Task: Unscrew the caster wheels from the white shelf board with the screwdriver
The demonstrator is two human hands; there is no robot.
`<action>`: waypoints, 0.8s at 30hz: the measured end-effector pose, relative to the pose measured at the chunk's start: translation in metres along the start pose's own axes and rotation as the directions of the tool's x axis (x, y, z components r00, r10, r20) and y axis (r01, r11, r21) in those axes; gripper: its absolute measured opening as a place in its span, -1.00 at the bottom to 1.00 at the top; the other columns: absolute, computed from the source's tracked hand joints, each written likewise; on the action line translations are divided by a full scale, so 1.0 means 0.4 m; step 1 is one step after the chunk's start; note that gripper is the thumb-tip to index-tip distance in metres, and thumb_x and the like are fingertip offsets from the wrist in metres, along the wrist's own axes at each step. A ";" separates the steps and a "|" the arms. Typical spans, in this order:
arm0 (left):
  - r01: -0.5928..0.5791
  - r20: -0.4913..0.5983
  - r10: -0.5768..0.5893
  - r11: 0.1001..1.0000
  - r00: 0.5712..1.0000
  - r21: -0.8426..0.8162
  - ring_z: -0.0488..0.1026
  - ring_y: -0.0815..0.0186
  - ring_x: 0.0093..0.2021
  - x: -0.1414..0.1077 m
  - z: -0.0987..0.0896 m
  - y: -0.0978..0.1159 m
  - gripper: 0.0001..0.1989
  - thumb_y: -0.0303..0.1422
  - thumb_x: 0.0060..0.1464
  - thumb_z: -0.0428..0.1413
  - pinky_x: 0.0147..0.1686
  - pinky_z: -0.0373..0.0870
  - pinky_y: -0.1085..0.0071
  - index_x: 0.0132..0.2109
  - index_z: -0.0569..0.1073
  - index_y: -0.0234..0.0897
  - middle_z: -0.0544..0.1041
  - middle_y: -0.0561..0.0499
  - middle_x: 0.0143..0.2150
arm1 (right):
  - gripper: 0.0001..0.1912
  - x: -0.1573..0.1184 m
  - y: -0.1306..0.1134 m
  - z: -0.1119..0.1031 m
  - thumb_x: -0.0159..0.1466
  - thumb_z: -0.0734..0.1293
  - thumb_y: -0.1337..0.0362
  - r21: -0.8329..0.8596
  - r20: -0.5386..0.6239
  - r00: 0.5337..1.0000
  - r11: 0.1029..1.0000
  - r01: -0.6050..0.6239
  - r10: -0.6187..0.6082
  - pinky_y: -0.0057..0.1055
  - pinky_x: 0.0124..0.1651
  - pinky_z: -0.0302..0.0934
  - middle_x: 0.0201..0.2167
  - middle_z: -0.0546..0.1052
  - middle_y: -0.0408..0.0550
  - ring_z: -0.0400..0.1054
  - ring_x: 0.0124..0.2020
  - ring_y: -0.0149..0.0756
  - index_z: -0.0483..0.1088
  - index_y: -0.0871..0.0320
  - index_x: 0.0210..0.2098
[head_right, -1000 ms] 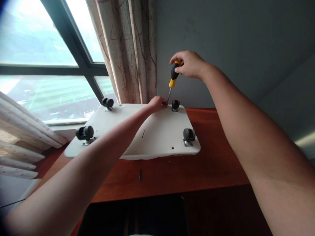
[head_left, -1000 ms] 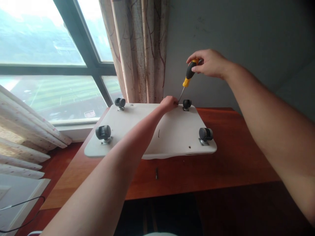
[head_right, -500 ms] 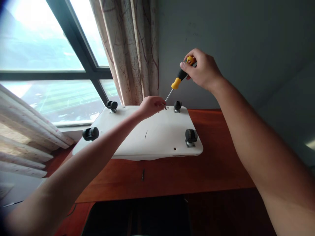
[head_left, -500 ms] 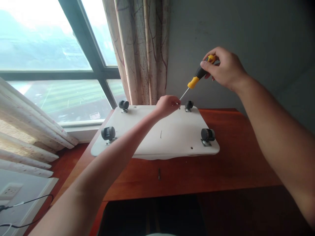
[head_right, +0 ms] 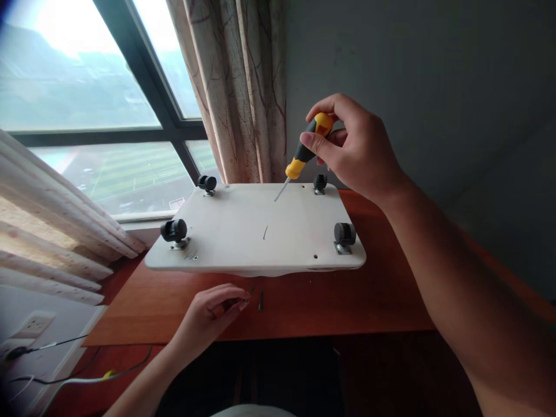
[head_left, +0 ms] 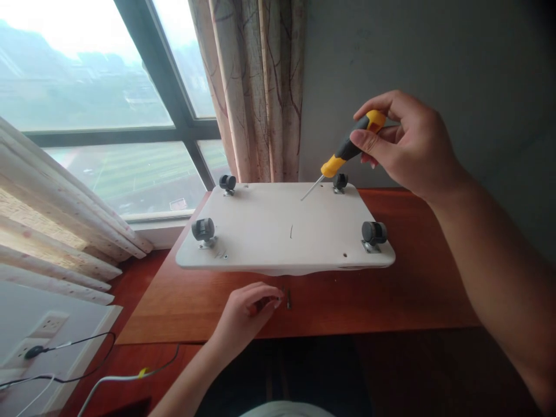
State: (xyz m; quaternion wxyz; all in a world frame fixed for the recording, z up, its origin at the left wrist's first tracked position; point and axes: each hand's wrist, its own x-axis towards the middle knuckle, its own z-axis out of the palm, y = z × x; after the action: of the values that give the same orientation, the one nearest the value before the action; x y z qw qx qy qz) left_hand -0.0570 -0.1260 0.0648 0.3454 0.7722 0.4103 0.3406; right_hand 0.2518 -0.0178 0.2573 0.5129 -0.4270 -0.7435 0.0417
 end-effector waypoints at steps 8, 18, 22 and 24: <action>-0.143 -0.013 0.163 0.897 0.986 0.419 0.54 0.28 -0.28 -0.039 0.045 -0.077 -0.82 -0.43 0.27 0.09 -0.32 0.45 0.45 -0.16 0.60 -0.16 0.59 -0.02 -0.25 | -0.72 -0.019 -0.051 0.046 0.23 0.49 0.17 0.094 0.071 0.997 0.995 -0.034 0.027 -0.46 -0.42 0.30 -0.29 0.48 -0.15 0.40 -0.44 -0.42 0.48 0.05 -0.10; -0.100 -0.030 0.122 0.913 0.992 0.396 0.55 0.20 -0.12 -0.033 0.056 -0.066 -0.81 -0.39 0.26 0.11 -0.16 0.51 0.34 -0.07 0.60 -0.13 0.58 -0.06 -0.11 | -0.67 -0.076 -0.106 0.070 0.21 0.47 0.05 0.161 0.211 0.977 0.986 -0.050 0.015 -0.37 -0.36 0.35 -0.24 0.51 -0.10 0.42 -0.33 -0.30 0.50 0.05 -0.09; -0.020 -0.150 0.046 0.985 0.988 0.170 0.53 0.30 -0.24 -0.016 0.010 -0.022 -0.79 -0.38 0.29 0.07 -0.27 0.47 0.45 -0.03 0.56 -0.20 0.57 -0.08 -0.15 | -0.63 -0.092 -0.128 0.087 0.25 0.43 -0.01 0.239 0.270 0.963 0.968 -0.080 0.013 -0.35 -0.36 0.36 -0.22 0.53 -0.08 0.43 -0.34 -0.28 0.50 0.03 -0.04; -0.012 -0.238 0.021 0.999 0.971 0.040 0.51 0.29 -0.24 0.002 -0.025 0.015 -0.79 -0.34 0.30 0.07 -0.28 0.45 0.44 -0.02 0.55 -0.22 0.58 -0.10 -0.12 | -0.63 -0.103 -0.141 0.102 0.28 0.40 -0.01 0.284 0.308 0.951 0.956 -0.079 -0.013 -0.34 -0.33 0.38 -0.19 0.54 -0.07 0.44 -0.33 -0.28 0.49 0.03 -0.01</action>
State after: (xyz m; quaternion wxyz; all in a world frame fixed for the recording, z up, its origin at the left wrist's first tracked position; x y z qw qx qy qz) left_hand -0.0624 -0.1254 0.0753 0.2758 0.7356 0.4490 0.4258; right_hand 0.1901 -0.0659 0.2365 0.4479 -0.3472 -0.7924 0.2258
